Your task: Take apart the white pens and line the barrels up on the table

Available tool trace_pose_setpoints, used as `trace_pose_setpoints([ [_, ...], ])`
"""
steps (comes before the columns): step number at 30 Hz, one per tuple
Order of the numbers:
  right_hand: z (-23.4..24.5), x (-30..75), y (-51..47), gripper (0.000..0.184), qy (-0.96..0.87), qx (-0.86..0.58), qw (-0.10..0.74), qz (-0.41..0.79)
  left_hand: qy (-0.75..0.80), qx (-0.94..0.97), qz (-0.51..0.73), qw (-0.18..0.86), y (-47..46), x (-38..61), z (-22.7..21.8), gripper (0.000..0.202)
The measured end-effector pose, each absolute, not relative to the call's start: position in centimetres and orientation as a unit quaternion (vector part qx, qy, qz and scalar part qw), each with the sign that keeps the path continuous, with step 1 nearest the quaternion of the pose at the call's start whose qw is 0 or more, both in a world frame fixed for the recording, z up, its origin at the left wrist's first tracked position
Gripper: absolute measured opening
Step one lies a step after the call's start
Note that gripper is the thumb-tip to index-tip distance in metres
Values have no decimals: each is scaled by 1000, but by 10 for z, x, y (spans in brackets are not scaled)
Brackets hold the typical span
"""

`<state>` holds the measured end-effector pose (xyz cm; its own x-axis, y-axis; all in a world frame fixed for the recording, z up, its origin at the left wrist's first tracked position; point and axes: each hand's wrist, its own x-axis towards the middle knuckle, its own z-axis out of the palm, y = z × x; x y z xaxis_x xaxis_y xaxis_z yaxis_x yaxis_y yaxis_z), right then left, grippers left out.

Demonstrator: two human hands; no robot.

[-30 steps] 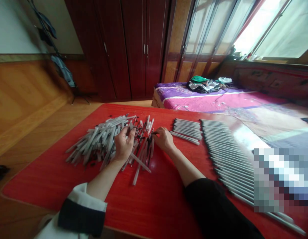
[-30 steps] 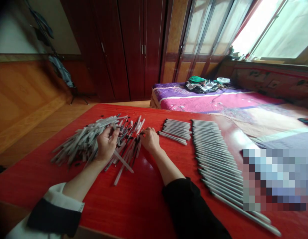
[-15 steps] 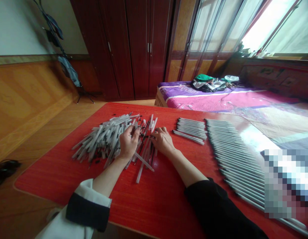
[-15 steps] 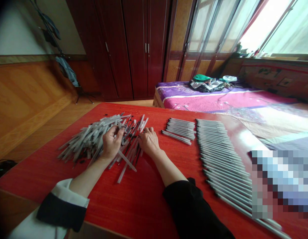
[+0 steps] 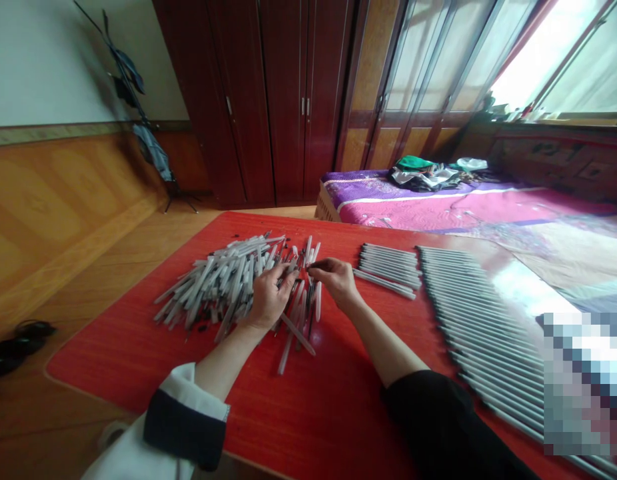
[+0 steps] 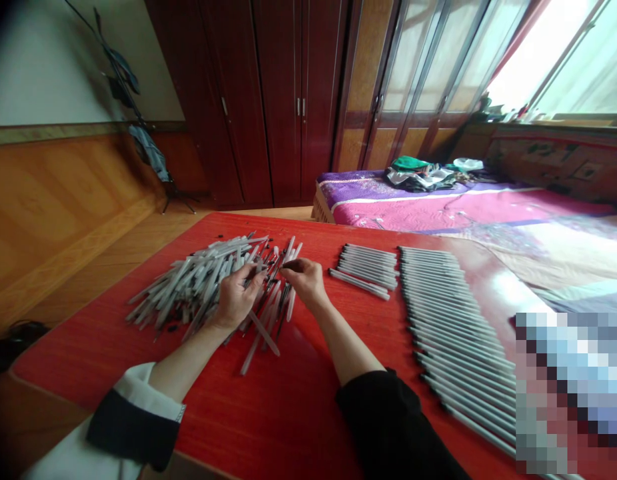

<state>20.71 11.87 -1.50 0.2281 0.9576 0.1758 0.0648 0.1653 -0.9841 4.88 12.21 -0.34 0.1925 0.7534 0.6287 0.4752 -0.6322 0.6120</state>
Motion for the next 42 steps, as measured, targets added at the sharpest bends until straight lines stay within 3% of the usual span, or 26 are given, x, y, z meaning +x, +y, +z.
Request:
trace_pose_setpoints([
  [3, -9, 210, 118, 13, -390, -407, 649, 510, 403, 763, 487, 132, 123, 49, -5, 18],
  [10, -4, 215, 114, 22, -320, -288, 651, 626, 393, 772, 485, 120, 124, 49, -9, 18],
  [29, -3, 216, 112, 17, -318, -262, 628, 660, 353, 799, 481, 72, 123, 49, -5, 15],
  [42, 4, 202, 105, 17, -393, -343, 569, 635, 369, 759, 502, 188, 120, 49, -1, 16],
])
